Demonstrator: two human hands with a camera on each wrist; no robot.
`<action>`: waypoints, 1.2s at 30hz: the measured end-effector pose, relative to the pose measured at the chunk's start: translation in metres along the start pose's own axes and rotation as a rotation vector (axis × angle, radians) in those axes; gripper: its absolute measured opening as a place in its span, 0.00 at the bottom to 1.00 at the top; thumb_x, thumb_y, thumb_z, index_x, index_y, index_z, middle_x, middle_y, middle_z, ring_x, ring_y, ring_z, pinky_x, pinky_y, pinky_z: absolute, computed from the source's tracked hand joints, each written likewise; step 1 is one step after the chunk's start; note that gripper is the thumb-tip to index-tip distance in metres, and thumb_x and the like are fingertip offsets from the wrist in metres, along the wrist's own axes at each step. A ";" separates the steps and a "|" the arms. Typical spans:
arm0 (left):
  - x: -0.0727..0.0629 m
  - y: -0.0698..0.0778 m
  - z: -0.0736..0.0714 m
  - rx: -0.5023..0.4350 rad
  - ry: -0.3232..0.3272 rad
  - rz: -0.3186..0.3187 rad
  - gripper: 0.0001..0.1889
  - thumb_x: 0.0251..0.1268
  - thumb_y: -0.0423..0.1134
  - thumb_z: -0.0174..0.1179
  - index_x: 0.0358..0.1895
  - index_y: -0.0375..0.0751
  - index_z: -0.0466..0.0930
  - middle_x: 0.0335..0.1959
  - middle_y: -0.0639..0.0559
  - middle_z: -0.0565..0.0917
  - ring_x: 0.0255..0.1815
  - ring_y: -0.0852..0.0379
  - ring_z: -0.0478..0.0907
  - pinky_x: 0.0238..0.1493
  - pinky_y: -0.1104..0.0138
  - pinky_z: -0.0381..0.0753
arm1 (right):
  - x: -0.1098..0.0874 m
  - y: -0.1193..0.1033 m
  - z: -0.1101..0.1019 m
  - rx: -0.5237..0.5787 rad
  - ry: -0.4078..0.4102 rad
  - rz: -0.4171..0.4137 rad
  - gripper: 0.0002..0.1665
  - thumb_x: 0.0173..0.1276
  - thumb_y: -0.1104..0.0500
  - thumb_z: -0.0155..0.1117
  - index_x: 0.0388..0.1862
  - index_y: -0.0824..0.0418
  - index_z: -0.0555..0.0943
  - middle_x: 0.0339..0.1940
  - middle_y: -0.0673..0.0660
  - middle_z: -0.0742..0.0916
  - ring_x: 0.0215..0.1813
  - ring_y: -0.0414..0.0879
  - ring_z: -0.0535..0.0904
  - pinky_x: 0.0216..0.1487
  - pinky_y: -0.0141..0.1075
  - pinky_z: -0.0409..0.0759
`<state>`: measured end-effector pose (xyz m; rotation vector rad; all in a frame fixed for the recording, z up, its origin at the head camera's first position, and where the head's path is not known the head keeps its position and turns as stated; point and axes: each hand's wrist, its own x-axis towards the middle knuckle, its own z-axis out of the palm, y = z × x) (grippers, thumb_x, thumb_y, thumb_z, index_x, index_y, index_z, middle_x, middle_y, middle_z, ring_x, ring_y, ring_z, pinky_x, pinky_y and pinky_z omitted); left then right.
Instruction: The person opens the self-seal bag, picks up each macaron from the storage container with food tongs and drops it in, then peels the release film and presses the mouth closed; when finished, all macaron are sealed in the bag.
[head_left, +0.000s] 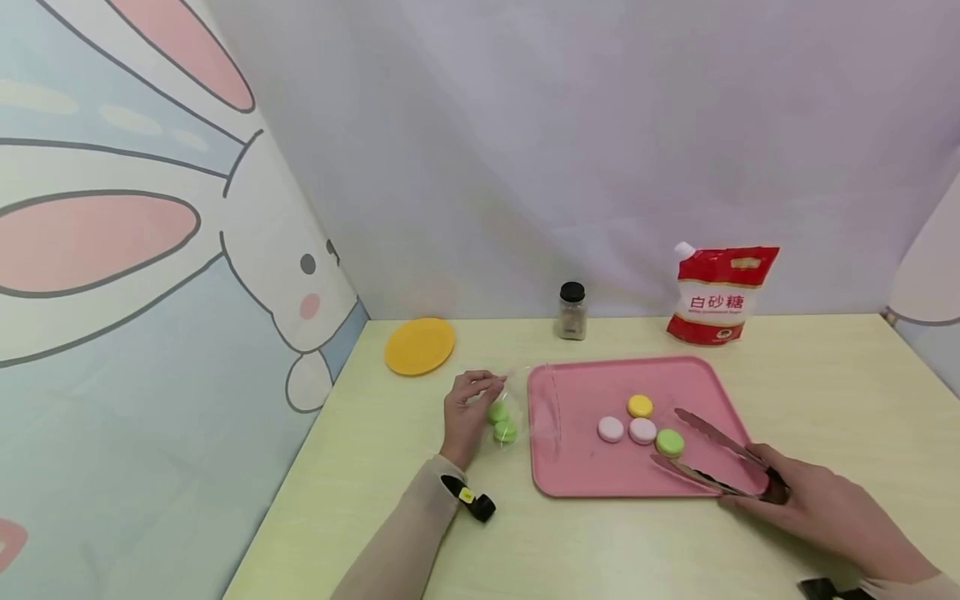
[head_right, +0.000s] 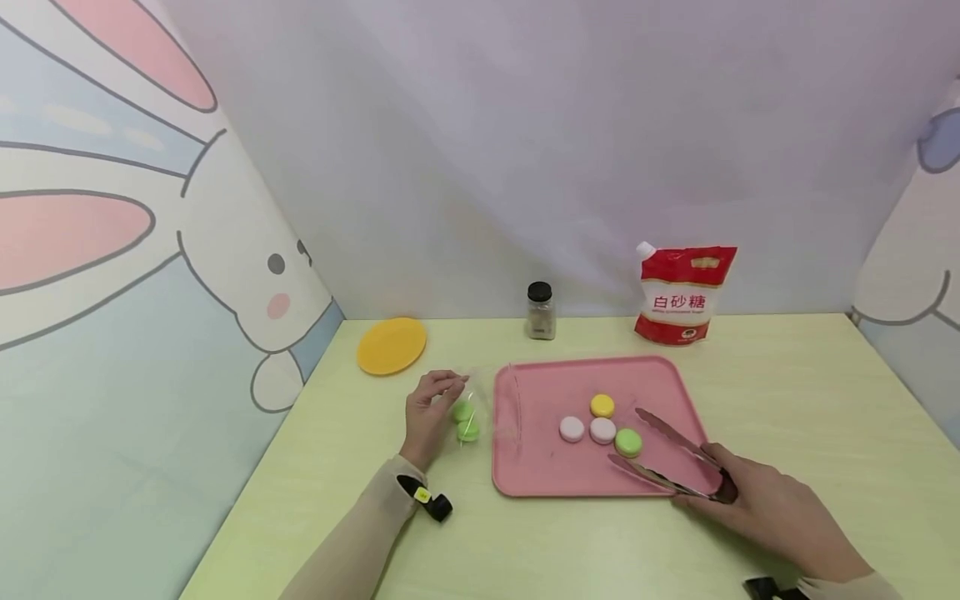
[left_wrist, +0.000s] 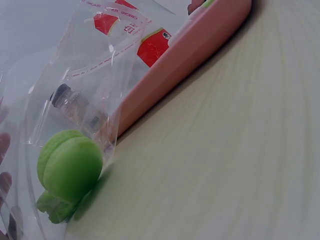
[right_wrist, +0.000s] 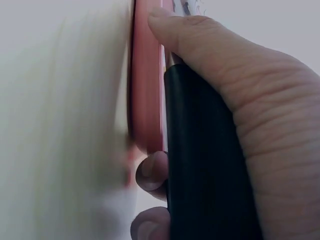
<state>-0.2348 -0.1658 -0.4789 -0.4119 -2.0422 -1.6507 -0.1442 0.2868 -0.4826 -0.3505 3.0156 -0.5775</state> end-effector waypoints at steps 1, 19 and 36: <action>0.000 0.000 0.000 0.002 0.000 -0.002 0.07 0.66 0.32 0.67 0.42 0.32 0.89 0.43 0.40 0.85 0.50 0.44 0.76 0.55 0.64 0.71 | 0.000 0.000 0.000 -0.001 -0.004 0.004 0.34 0.58 0.26 0.68 0.44 0.49 0.71 0.21 0.47 0.68 0.23 0.39 0.62 0.24 0.38 0.58; 0.001 0.001 0.000 -0.010 0.003 0.000 0.06 0.65 0.29 0.66 0.41 0.31 0.89 0.44 0.40 0.85 0.51 0.45 0.75 0.53 0.66 0.71 | 0.000 0.000 -0.002 -0.038 -0.013 0.037 0.36 0.58 0.24 0.64 0.50 0.49 0.77 0.18 0.48 0.65 0.22 0.42 0.62 0.24 0.40 0.57; -0.001 0.003 0.000 -0.003 -0.005 -0.013 0.06 0.67 0.30 0.66 0.43 0.33 0.90 0.44 0.41 0.84 0.51 0.46 0.75 0.53 0.64 0.71 | 0.006 0.002 -0.015 -0.079 -0.047 0.125 0.53 0.61 0.22 0.59 0.66 0.63 0.76 0.26 0.54 0.79 0.29 0.50 0.72 0.25 0.42 0.65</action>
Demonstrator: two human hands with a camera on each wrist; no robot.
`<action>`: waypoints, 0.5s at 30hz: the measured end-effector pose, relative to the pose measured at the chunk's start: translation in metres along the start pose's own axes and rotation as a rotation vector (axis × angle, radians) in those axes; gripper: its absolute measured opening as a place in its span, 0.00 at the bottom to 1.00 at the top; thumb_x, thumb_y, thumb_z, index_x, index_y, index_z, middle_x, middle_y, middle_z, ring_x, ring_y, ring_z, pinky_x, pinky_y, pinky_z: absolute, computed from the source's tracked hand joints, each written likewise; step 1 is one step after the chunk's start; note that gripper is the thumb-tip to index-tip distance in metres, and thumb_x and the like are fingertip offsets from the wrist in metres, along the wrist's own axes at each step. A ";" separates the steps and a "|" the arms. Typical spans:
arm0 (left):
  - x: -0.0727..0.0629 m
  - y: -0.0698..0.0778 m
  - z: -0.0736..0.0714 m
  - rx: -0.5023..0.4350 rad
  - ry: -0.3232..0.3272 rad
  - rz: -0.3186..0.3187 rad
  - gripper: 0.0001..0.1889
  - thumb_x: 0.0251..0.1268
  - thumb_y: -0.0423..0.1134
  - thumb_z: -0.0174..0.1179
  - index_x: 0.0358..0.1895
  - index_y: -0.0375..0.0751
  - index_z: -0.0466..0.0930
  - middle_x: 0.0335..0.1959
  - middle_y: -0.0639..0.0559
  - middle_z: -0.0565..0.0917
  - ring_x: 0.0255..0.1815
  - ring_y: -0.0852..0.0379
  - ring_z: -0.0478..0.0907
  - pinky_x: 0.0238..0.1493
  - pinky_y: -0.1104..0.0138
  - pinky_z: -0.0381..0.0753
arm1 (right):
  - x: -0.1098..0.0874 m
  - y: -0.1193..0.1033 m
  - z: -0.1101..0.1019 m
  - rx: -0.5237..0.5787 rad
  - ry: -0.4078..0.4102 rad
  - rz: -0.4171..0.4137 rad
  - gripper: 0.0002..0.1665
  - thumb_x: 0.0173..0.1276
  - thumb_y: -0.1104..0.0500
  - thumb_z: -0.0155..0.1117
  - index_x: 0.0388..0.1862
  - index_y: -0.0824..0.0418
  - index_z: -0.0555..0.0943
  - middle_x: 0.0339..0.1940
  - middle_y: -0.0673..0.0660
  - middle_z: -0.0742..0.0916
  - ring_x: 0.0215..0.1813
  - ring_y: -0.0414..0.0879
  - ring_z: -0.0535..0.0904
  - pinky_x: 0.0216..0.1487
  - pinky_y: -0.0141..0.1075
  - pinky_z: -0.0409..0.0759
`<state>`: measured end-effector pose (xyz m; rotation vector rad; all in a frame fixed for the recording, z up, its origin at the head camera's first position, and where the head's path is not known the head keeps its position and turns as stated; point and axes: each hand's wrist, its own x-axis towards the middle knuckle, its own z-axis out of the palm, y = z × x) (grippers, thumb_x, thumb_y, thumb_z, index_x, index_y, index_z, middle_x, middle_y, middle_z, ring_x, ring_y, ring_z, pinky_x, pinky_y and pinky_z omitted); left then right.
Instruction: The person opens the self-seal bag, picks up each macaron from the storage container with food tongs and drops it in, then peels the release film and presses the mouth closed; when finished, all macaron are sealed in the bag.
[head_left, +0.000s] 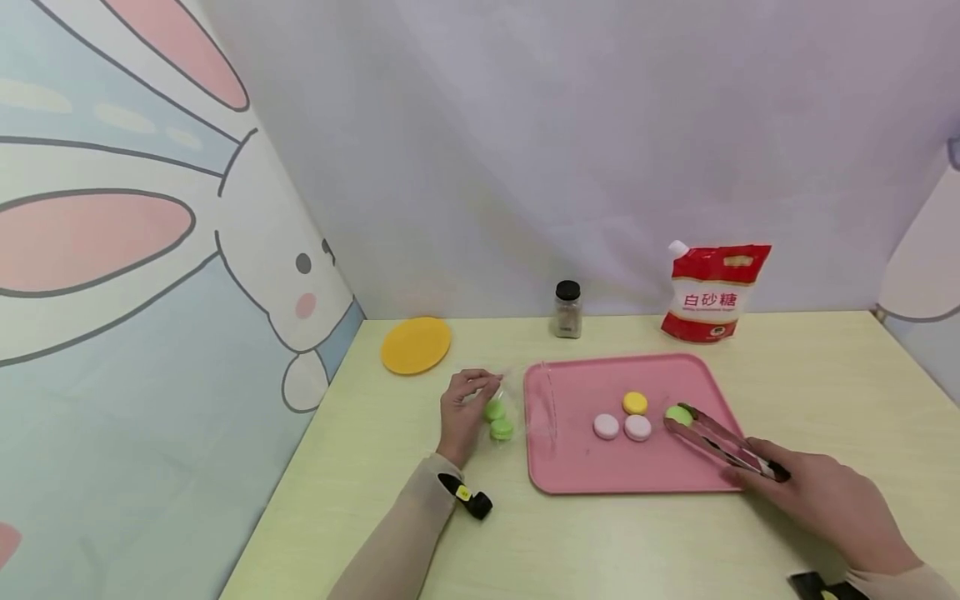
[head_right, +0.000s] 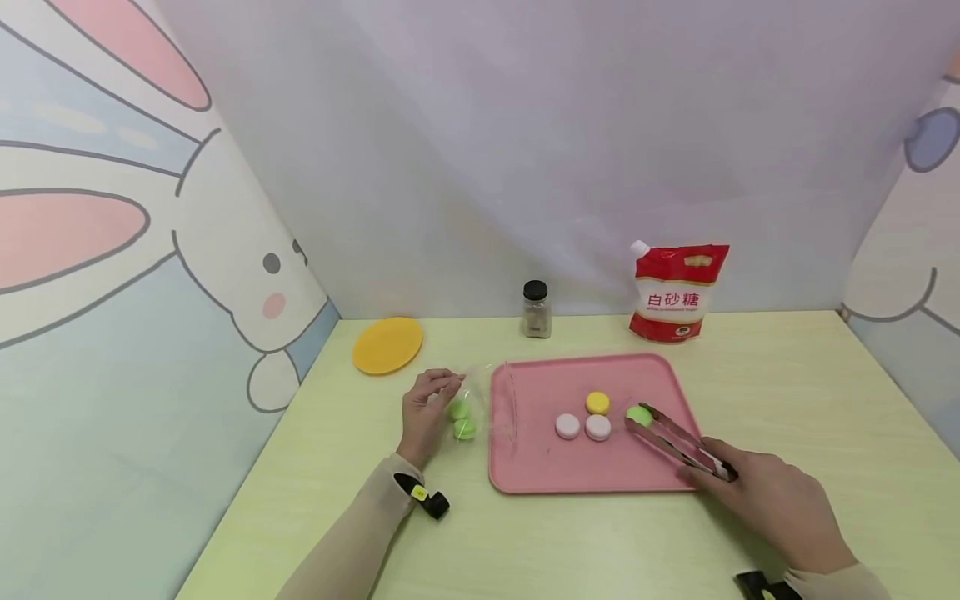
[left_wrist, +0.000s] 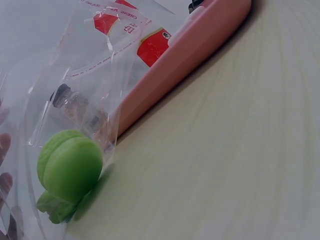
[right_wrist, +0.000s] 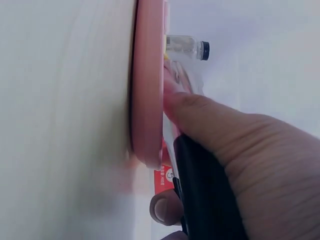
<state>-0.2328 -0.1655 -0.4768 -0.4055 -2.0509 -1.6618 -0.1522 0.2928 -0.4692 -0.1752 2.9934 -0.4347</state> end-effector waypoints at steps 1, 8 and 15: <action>0.000 0.000 0.000 0.000 -0.001 -0.002 0.06 0.67 0.30 0.66 0.43 0.33 0.90 0.44 0.41 0.84 0.51 0.46 0.75 0.53 0.64 0.71 | 0.000 0.000 0.000 0.001 0.004 0.000 0.53 0.61 0.22 0.59 0.66 0.63 0.77 0.27 0.54 0.80 0.29 0.50 0.72 0.25 0.41 0.66; 0.002 0.000 0.001 -0.002 0.003 0.005 0.07 0.66 0.30 0.66 0.43 0.32 0.89 0.44 0.40 0.84 0.51 0.44 0.75 0.53 0.64 0.71 | 0.001 0.003 0.000 0.002 0.018 0.001 0.52 0.61 0.23 0.60 0.66 0.63 0.77 0.27 0.56 0.81 0.28 0.51 0.72 0.25 0.42 0.66; 0.000 0.000 0.001 0.011 0.014 -0.001 0.06 0.67 0.31 0.66 0.42 0.33 0.90 0.43 0.40 0.84 0.50 0.45 0.76 0.54 0.64 0.71 | 0.002 0.003 0.001 0.003 0.013 -0.002 0.51 0.62 0.23 0.60 0.66 0.63 0.77 0.27 0.55 0.81 0.28 0.51 0.73 0.25 0.42 0.67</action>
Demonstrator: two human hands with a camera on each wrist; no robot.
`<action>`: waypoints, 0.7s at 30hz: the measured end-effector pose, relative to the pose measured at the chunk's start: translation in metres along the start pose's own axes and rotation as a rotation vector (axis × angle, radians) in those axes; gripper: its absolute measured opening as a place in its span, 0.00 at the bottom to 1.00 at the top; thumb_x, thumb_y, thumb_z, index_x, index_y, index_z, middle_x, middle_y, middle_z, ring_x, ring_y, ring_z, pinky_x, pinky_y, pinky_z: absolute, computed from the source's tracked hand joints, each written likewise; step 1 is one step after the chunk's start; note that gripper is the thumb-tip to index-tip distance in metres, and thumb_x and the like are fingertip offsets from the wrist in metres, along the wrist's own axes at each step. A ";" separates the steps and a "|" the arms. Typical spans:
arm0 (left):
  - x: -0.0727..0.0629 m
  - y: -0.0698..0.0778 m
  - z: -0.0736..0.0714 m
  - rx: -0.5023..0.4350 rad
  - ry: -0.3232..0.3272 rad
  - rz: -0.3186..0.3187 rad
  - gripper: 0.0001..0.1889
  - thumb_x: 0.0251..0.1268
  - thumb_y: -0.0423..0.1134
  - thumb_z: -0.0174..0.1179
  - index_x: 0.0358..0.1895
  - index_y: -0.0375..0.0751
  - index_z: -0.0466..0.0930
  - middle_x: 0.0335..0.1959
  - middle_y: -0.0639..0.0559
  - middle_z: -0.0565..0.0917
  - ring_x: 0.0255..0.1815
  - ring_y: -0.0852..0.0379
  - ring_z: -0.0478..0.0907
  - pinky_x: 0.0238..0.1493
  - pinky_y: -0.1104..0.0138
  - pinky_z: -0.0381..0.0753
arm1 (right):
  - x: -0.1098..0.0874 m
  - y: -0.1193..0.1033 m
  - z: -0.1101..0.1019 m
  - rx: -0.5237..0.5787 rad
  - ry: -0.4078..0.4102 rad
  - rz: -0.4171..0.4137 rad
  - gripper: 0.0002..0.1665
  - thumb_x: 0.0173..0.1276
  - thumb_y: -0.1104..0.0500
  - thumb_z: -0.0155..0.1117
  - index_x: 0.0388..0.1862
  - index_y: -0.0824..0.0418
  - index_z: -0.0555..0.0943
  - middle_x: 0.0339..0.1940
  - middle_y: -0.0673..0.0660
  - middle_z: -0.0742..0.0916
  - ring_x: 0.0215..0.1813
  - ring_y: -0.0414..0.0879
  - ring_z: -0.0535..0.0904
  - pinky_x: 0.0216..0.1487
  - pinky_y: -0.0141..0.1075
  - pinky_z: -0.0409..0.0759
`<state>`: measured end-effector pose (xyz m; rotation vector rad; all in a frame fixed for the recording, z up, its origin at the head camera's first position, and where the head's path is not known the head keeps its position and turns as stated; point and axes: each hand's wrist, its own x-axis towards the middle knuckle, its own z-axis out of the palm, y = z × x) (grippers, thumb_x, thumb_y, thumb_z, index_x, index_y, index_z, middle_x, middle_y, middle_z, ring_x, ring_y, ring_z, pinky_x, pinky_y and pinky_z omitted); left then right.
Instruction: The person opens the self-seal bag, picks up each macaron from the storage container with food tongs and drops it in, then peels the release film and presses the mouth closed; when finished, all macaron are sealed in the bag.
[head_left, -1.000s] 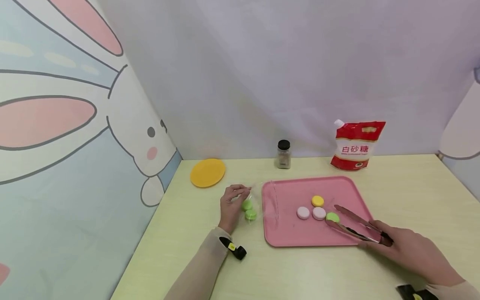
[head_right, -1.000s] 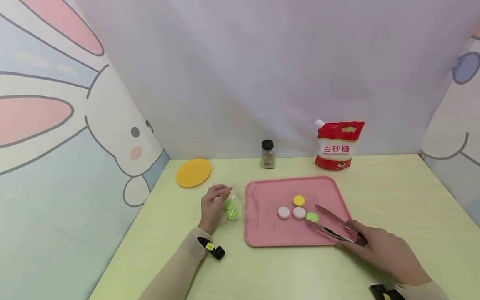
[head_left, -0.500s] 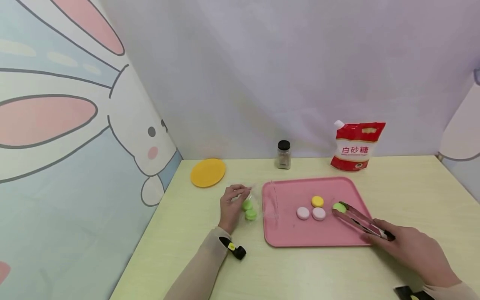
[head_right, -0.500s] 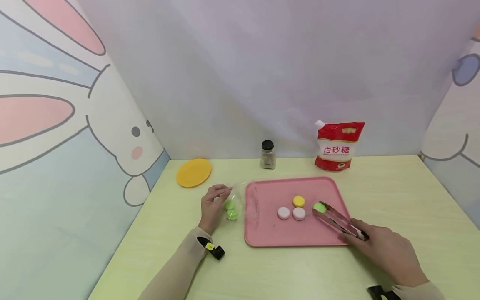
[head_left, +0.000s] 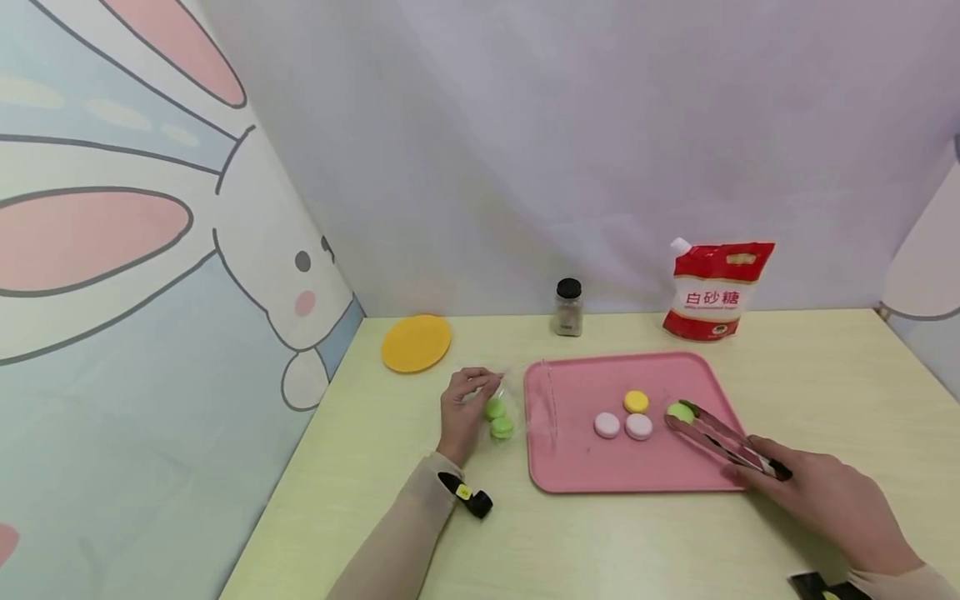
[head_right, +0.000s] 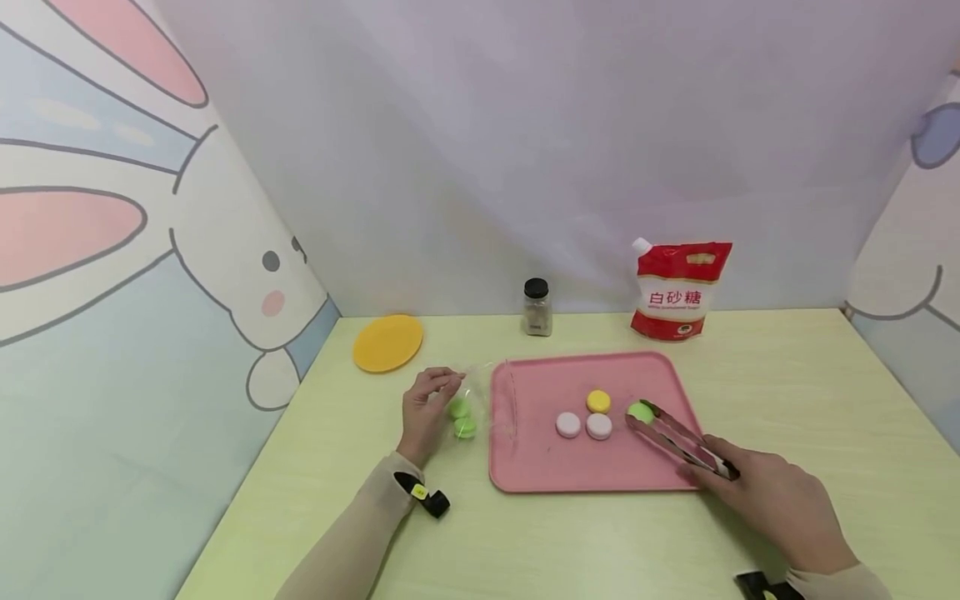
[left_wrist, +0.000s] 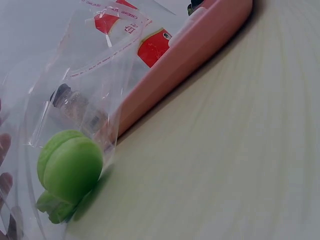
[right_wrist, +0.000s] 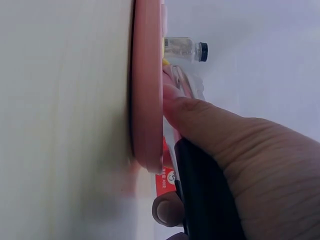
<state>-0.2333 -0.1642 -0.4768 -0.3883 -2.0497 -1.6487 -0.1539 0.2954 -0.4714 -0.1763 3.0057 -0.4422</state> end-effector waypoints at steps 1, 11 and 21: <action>0.000 0.000 0.000 0.003 -0.001 -0.005 0.06 0.67 0.31 0.66 0.42 0.33 0.90 0.43 0.41 0.84 0.50 0.46 0.76 0.54 0.64 0.71 | 0.000 0.000 0.000 0.001 0.004 -0.001 0.51 0.62 0.24 0.60 0.66 0.63 0.77 0.27 0.56 0.82 0.28 0.51 0.73 0.25 0.43 0.67; 0.001 0.001 0.000 -0.002 -0.011 -0.010 0.07 0.67 0.32 0.66 0.43 0.34 0.90 0.44 0.41 0.84 0.51 0.45 0.76 0.55 0.64 0.70 | -0.001 0.000 -0.002 0.033 0.038 0.006 0.49 0.62 0.25 0.62 0.65 0.63 0.77 0.35 0.65 0.86 0.29 0.52 0.76 0.24 0.46 0.71; 0.000 0.002 -0.001 -0.012 -0.006 -0.031 0.06 0.67 0.31 0.66 0.42 0.33 0.89 0.44 0.40 0.84 0.51 0.48 0.76 0.54 0.64 0.71 | -0.002 -0.001 -0.005 0.048 0.080 0.009 0.48 0.62 0.26 0.63 0.65 0.61 0.78 0.40 0.70 0.86 0.32 0.56 0.80 0.26 0.55 0.75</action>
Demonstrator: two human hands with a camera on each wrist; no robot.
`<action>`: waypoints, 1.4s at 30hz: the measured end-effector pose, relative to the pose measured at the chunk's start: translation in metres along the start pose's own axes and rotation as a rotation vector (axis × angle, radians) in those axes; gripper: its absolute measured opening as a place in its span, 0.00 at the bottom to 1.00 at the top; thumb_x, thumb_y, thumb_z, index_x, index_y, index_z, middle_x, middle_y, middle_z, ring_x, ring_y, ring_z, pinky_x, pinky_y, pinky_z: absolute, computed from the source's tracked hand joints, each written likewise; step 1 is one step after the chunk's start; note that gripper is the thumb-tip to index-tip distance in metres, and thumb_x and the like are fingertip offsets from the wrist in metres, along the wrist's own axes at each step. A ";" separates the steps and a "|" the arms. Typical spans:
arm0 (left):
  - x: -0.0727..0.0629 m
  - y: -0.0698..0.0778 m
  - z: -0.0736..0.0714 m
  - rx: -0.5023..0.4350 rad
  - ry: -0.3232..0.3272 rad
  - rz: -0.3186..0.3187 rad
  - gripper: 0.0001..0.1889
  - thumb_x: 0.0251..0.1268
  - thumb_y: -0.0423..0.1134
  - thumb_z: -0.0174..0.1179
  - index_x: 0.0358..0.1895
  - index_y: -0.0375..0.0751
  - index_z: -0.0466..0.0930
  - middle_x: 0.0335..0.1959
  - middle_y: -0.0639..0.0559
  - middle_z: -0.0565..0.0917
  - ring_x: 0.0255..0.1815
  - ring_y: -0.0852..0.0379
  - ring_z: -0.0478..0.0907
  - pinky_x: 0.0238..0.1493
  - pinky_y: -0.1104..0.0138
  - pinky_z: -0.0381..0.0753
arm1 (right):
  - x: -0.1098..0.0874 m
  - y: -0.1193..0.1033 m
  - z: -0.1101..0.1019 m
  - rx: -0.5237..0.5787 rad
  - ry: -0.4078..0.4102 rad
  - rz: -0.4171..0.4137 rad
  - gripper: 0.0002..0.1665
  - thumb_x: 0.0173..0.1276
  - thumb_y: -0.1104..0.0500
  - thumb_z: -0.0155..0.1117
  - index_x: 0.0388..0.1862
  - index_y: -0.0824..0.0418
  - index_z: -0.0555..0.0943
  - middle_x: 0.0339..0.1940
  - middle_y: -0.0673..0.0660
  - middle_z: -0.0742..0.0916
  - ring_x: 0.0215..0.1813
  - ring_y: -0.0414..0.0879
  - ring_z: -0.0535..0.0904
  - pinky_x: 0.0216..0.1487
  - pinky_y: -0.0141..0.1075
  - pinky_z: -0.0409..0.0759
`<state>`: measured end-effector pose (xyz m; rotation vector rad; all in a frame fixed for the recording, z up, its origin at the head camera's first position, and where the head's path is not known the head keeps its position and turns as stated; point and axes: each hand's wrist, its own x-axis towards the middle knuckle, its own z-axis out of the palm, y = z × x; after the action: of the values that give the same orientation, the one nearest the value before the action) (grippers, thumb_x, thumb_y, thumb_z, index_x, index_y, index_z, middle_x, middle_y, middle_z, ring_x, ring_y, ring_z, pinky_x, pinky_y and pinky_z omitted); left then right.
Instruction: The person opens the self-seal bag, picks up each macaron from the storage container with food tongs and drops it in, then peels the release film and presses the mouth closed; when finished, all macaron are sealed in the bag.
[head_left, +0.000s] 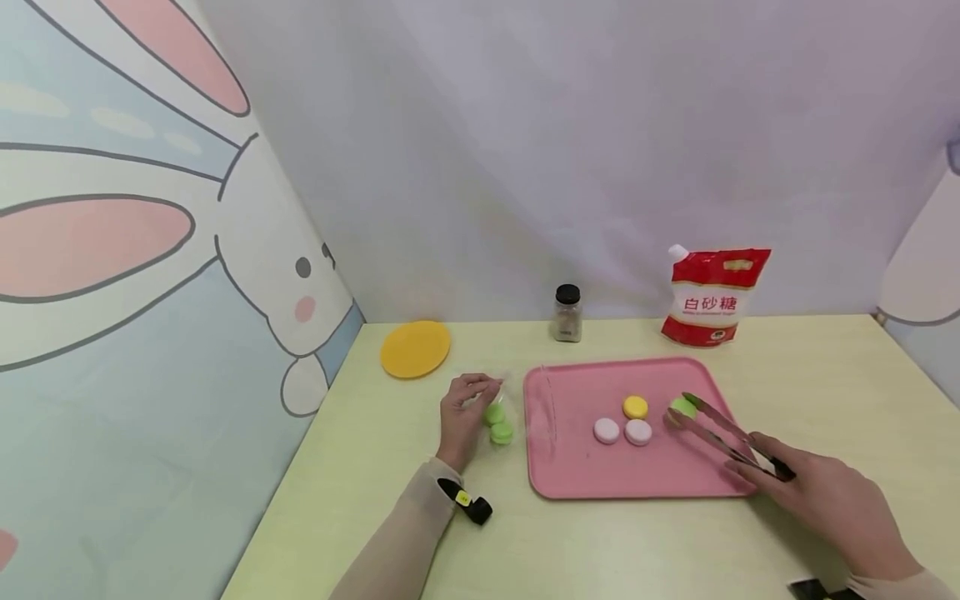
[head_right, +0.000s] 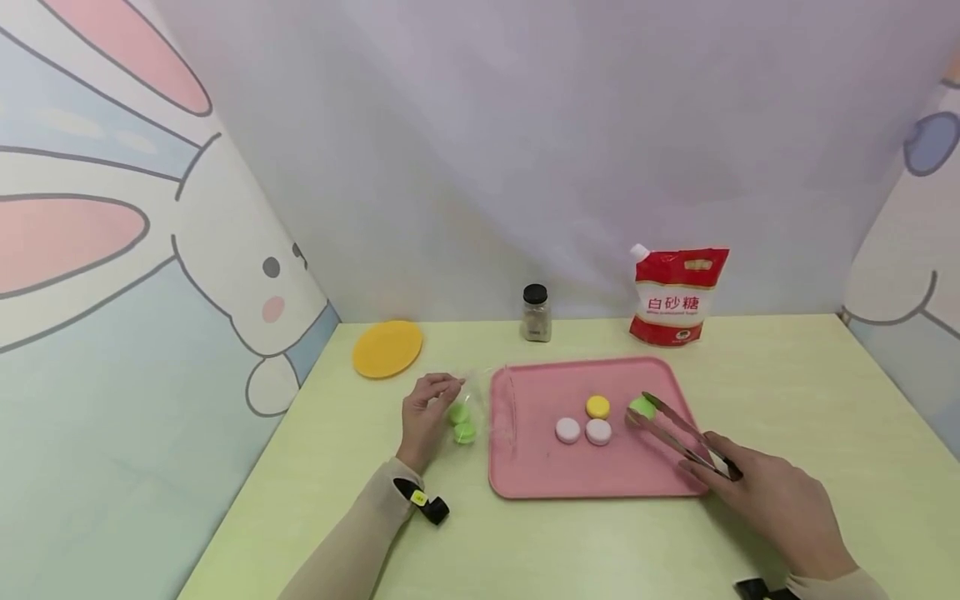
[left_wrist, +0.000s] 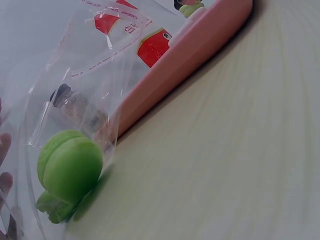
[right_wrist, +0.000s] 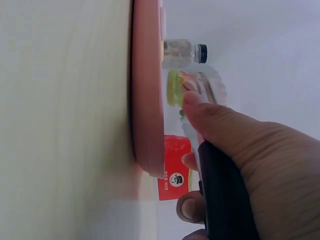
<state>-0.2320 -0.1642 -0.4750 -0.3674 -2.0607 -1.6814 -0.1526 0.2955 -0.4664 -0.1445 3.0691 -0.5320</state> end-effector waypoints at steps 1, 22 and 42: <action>-0.001 0.000 0.000 -0.003 0.000 -0.003 0.06 0.67 0.31 0.66 0.42 0.33 0.89 0.44 0.40 0.84 0.51 0.47 0.76 0.55 0.64 0.71 | 0.000 0.000 0.000 0.006 0.006 0.002 0.48 0.62 0.26 0.63 0.66 0.61 0.78 0.43 0.71 0.86 0.32 0.58 0.80 0.27 0.56 0.75; -0.002 -0.035 -0.003 0.021 -0.008 0.003 0.08 0.68 0.44 0.67 0.45 0.49 0.91 0.45 0.54 0.85 0.52 0.52 0.75 0.56 0.61 0.71 | -0.012 -0.004 0.013 0.071 0.366 -0.117 0.35 0.52 0.39 0.79 0.57 0.52 0.85 0.17 0.43 0.74 0.22 0.45 0.69 0.19 0.41 0.63; 0.001 -0.036 0.000 0.023 0.009 0.038 0.07 0.67 0.33 0.66 0.44 0.38 0.90 0.44 0.45 0.85 0.51 0.48 0.76 0.61 0.61 0.67 | -0.004 -0.015 0.006 -0.024 0.053 -0.031 0.45 0.61 0.26 0.64 0.62 0.59 0.81 0.34 0.62 0.87 0.27 0.51 0.77 0.20 0.44 0.68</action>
<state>-0.2497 -0.1721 -0.5055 -0.3888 -2.0526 -1.6325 -0.1468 0.2797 -0.4667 -0.1809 3.1303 -0.5093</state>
